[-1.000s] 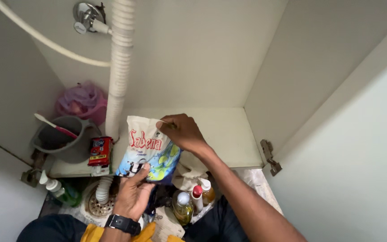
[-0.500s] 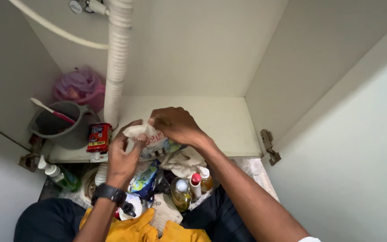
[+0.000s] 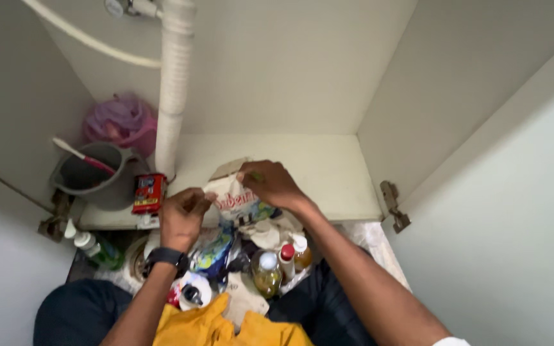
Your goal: The person sits under a bathroom sink and wipes several items with a cloth, including a small red packet, a green box, and a large white-and-blue sachet. They then place the cleaned items back on the cabinet shelf.
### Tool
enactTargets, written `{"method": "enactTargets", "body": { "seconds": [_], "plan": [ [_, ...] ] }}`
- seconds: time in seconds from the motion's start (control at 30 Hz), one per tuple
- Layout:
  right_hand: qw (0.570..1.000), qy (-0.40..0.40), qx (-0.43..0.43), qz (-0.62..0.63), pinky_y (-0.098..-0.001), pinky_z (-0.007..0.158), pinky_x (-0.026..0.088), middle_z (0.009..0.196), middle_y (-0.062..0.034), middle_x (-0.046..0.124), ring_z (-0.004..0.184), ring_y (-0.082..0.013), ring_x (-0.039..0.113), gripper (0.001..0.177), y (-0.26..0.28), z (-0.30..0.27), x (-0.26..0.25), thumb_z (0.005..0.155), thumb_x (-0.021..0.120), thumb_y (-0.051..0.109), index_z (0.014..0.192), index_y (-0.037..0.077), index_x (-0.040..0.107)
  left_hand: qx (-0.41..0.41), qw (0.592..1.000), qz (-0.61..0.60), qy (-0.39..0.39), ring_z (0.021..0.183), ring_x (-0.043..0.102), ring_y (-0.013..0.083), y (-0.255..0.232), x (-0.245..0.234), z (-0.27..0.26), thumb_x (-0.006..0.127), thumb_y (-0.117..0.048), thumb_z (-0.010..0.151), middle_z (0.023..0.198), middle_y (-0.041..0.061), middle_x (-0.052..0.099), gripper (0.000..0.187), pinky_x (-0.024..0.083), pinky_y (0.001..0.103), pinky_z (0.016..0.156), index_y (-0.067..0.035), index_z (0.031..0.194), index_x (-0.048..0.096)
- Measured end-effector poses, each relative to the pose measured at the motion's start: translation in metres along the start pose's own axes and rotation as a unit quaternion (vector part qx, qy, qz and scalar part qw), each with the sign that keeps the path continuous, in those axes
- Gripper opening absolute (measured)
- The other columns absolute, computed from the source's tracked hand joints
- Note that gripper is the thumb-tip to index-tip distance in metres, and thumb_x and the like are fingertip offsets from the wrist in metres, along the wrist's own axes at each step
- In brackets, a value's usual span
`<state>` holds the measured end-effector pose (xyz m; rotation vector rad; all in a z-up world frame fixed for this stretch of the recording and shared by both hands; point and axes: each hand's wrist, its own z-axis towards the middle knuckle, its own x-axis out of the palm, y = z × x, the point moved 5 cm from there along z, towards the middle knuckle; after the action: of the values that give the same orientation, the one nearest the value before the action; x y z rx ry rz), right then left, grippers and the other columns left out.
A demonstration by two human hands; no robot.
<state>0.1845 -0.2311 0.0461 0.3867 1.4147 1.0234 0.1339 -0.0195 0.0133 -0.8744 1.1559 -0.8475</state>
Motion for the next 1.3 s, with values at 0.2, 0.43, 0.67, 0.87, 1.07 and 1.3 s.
{"method": "enactTargets", "body": {
  "seconds": [0.2,0.43,0.67,0.87,1.07,1.3],
  "plan": [
    [0.998,0.03,0.004,-0.057,-0.041,0.082,0.058,0.099,-0.0133,0.078,0.089,-0.03,0.077,0.031,0.01,-0.002,-0.004,0.093,0.066,0.033,0.11,0.008,0.075,-0.01,0.999,0.011,-0.039,0.063,0.066,0.012,-0.006,0.006,-0.006,0.074,-0.022,0.091,0.069,0.006,0.072,0.02,0.051,0.029,0.062,-0.002,0.094,0.076],
    [0.991,0.008,-0.055,-0.119,-0.0458,0.079,0.053,0.093,-0.0137,0.076,0.088,-0.0338,0.072,0.025,0.04,-0.004,-0.001,0.093,0.071,0.03,0.105,0.008,0.075,-0.008,0.998,-0.046,-0.038,0.074,0.074,0.0133,-0.013,0.012,-0.011,0.072,-0.021,0.095,0.078,0.009,0.076,0.022,0.057,0.029,0.071,-0.001,0.103,0.076],
    [0.987,0.022,-0.057,-0.147,-0.0472,0.072,0.05,0.08,-0.0148,0.073,0.076,-0.0352,0.069,0.024,0.045,-0.008,-0.009,0.094,0.069,0.03,0.094,0.007,0.073,0.003,0.992,-0.126,-0.03,0.077,0.073,0.0141,-0.002,0.012,-0.003,0.076,-0.021,0.09,0.085,0.01,0.078,0.024,0.06,0.029,0.074,0.001,0.1,0.076],
    [0.992,-0.007,-0.07,-0.108,-0.0447,0.072,0.051,0.084,-0.0126,0.074,0.078,-0.0335,0.071,0.02,0.063,-0.013,-0.023,0.092,0.069,0.028,0.095,0.008,0.073,0.094,0.994,-0.031,0.043,0.103,0.067,0.0228,-0.013,0.018,0.0,0.076,-0.029,0.089,0.111,0.016,0.074,0.047,0.052,0.039,0.089,0.0,0.124,0.067],
    [0.997,-0.017,-0.072,-0.031,-0.0395,0.088,0.057,0.091,-0.0069,0.079,0.09,-0.0207,0.076,0.017,0.083,0.001,-0.046,0.096,0.065,0.023,0.096,0.01,0.075,0.031,0.99,-0.032,0.132,0.101,0.071,0.0218,-0.023,0.019,-0.004,0.093,-0.034,0.06,0.113,0.014,0.074,0.081,0.055,0.038,0.093,-0.003,0.127,0.061],
    [0.985,-0.082,-0.149,-0.029,-0.0365,0.089,0.061,0.085,-0.0047,0.077,0.082,-0.0177,0.078,0.017,0.125,0.023,-0.091,0.098,0.066,0.023,0.095,0.008,0.074,0.075,0.985,-0.043,0.15,0.086,0.076,0.0174,-0.088,0.004,0.009,0.088,-0.033,0.07,0.098,0.008,0.08,0.058,0.06,0.034,0.082,-0.002,0.116,0.07]
  ]
}}
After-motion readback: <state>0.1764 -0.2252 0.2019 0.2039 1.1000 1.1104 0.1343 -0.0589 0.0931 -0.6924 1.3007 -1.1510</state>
